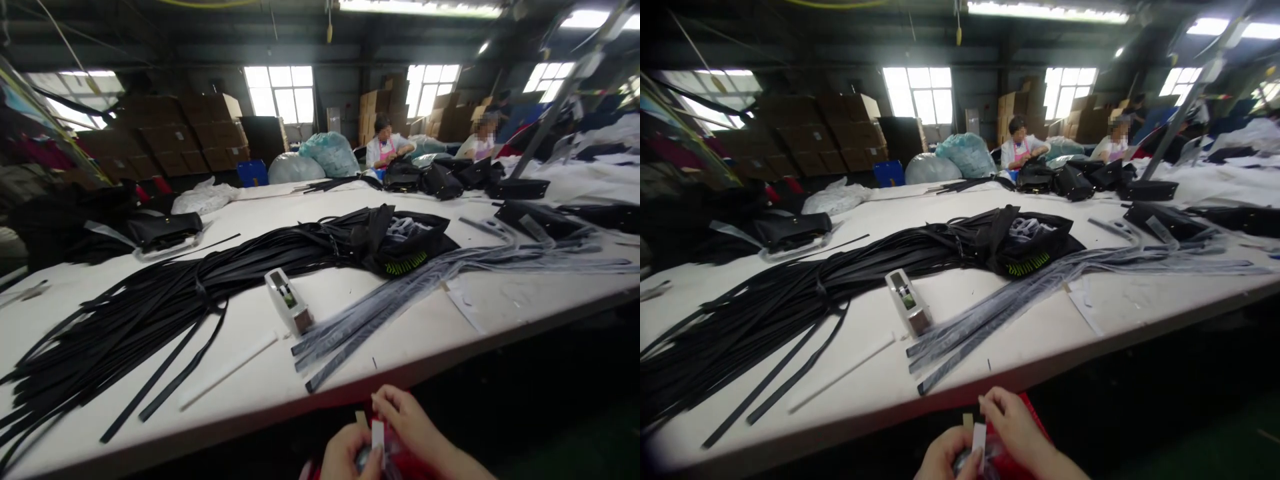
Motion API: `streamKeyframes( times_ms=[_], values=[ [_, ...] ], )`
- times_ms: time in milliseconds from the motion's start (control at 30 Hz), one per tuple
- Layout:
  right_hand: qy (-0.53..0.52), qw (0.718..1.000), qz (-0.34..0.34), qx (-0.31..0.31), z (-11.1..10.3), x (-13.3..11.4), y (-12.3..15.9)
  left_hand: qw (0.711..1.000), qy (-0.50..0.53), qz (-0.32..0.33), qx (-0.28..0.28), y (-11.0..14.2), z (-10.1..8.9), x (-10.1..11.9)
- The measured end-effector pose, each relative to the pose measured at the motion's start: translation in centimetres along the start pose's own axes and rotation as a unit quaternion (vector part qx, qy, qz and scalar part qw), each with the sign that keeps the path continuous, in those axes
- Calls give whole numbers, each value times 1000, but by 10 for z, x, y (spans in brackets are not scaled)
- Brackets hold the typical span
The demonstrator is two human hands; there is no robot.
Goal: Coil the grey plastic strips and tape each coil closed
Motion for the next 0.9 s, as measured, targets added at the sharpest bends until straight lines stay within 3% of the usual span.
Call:
streamKeyframes(
  times_ms=[167,267,400,567,767,900],
  values=[
    [-129,974,99,-157,27,10,10,996,9,84,42,16,-3,42],
    [-161,963,123,-176,31,5,15,993,4,99,66,21,-6,45],
    [-107,980,62,-154,25,-13,17,993,-16,59,100,25,-12,35],
    [17,991,-40,-130,14,-35,23,989,31,-5,144,23,-19,20],
    [41,973,-79,-212,12,-47,24,985,30,-43,166,22,-19,11],
    [64,962,-74,-256,15,-45,19,991,26,-42,123,24,-15,17]
  ],
)
Point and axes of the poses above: each hand's wrist, its own y-axis away from the middle knuckle, its own z-axis out of the palm, x = y × z, the point moved 9 cm from there along -y, towards the middle knuckle, and after that the axes turned 5 degrees about y, right-handed, at the moved point
